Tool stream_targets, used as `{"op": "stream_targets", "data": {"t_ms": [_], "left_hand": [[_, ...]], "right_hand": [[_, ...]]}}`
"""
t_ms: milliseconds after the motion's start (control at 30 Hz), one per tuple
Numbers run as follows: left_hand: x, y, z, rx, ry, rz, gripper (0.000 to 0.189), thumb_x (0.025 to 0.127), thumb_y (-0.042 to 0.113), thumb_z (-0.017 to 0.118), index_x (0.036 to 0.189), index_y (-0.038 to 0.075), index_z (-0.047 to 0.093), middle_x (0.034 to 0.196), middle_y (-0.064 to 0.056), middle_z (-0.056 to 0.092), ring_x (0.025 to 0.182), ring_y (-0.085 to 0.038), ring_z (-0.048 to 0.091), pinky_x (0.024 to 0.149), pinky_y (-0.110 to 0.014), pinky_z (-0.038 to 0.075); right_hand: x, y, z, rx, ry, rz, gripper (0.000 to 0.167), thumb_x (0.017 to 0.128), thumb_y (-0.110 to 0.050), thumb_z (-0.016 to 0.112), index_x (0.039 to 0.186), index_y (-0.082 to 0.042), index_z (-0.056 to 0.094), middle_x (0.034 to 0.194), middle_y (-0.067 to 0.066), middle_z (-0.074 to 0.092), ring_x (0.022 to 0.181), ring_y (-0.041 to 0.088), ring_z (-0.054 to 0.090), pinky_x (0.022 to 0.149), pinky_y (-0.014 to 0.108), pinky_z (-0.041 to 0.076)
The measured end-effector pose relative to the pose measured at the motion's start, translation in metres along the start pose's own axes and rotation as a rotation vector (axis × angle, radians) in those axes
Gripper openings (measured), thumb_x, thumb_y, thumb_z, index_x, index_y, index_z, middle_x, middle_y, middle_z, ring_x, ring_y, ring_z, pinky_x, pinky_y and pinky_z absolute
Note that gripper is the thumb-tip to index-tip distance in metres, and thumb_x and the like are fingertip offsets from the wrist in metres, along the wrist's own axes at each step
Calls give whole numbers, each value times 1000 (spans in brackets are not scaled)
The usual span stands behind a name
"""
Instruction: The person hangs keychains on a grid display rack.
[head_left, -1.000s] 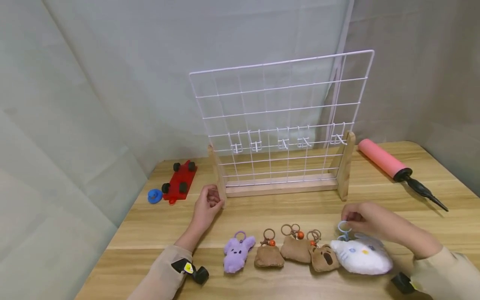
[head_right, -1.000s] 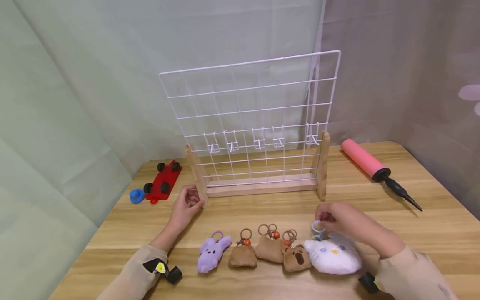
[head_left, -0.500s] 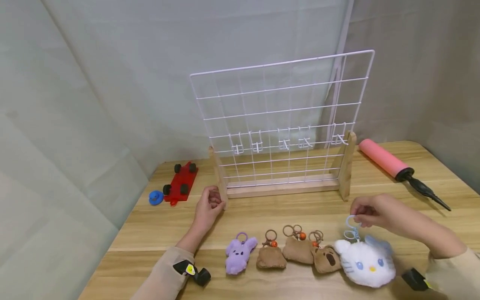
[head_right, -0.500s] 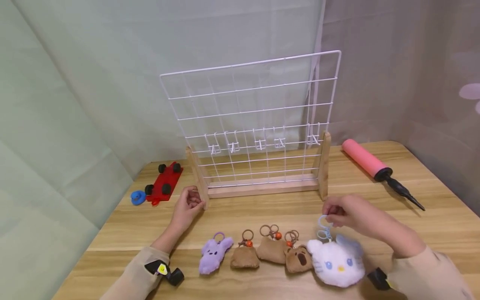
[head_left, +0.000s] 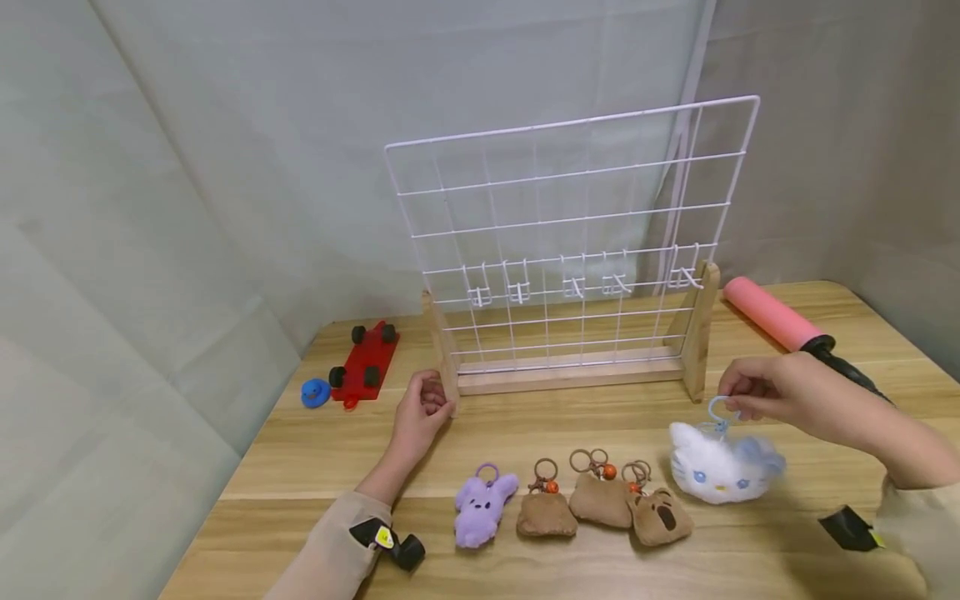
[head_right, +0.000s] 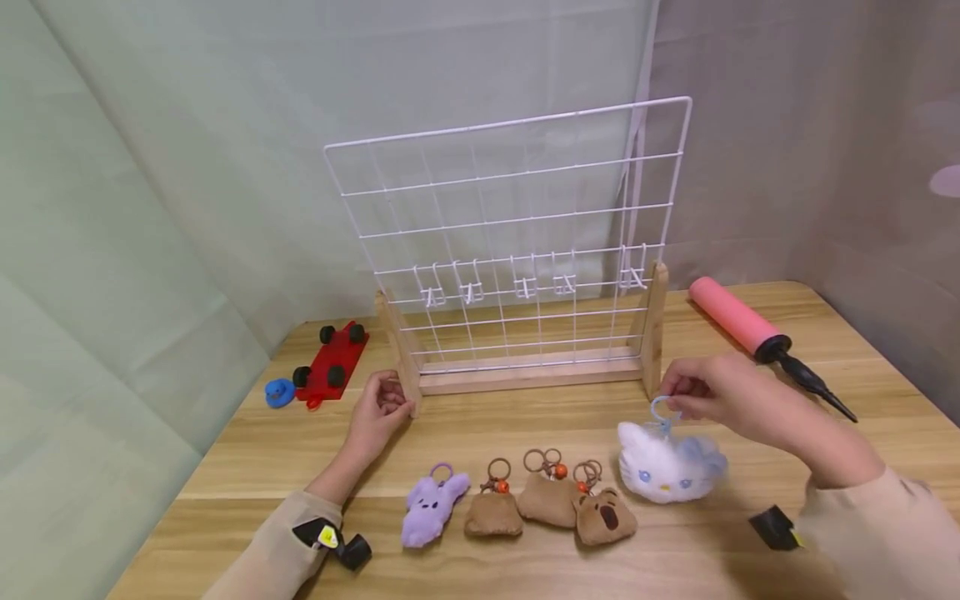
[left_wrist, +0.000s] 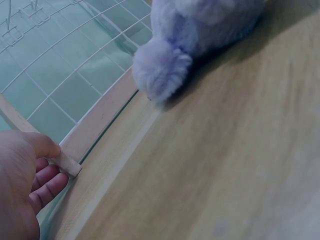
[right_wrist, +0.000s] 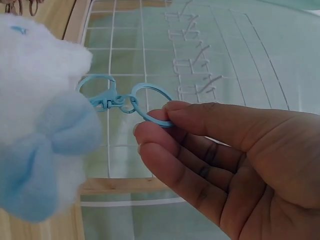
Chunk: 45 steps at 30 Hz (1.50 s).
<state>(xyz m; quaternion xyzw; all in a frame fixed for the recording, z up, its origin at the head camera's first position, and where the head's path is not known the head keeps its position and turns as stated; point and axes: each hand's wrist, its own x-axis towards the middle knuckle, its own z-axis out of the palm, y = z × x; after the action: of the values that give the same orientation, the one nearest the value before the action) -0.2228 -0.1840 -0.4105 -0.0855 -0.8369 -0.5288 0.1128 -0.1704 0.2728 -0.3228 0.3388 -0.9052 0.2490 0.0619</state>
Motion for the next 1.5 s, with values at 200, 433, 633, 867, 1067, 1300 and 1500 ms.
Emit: {"op": "stream_targets", "data": {"t_ms": [200,433,633,867,1067,1300,1500], "left_hand": [[5,-12,2,-13,0,1,46,81,-13,65,121,-9,44,104,-30,57,83,-20,56,68,-13,47],[12,-39,5,-9,16,21,47,82,-9,67,123,-3,45,105,-25,58,83,-14,56,68,-13,48],[12,-40,3,-1,20,14,47,82,-8,67,123,-1,45,105,-23,58,82,-9,54,69,-12,47],[10,-40,2,-5,31,93,44,81,-8,67,120,-3,46,100,-24,58,80,-12,56,66,-13,48],[8,-42,4,-35,43,180,42,81,-5,68,117,0,47,94,-18,58,77,-7,54,64,-13,48],[11,-42,6,5,26,27,46,81,-8,67,122,-1,46,102,-22,58,81,-10,55,68,-13,47],[11,-41,7,5,30,11,48,81,-7,68,122,0,47,103,-21,59,80,-5,53,68,-11,47]], "right_hand": [[8,2,-5,-3,38,-14,19,80,2,71,87,-14,63,76,-12,66,70,-8,59,58,17,53],[21,2,-13,-16,76,21,19,78,7,70,86,-9,64,77,-7,66,70,-8,59,59,17,53],[29,1,-18,-69,128,16,23,77,8,72,86,-12,65,77,-9,68,68,-8,58,59,18,53],[37,-1,-23,-146,213,-2,23,74,8,73,86,-10,66,77,-6,69,69,-12,56,58,14,50],[46,-4,-28,-195,279,-25,24,73,11,73,84,-9,66,77,-7,63,70,-13,53,57,10,46],[51,-6,-32,-238,291,4,22,73,8,75,86,-8,67,77,-5,66,68,-12,49,56,12,44],[56,-11,-36,-230,342,38,19,75,5,75,86,-9,68,77,0,70,67,-11,49,58,10,44]]}}
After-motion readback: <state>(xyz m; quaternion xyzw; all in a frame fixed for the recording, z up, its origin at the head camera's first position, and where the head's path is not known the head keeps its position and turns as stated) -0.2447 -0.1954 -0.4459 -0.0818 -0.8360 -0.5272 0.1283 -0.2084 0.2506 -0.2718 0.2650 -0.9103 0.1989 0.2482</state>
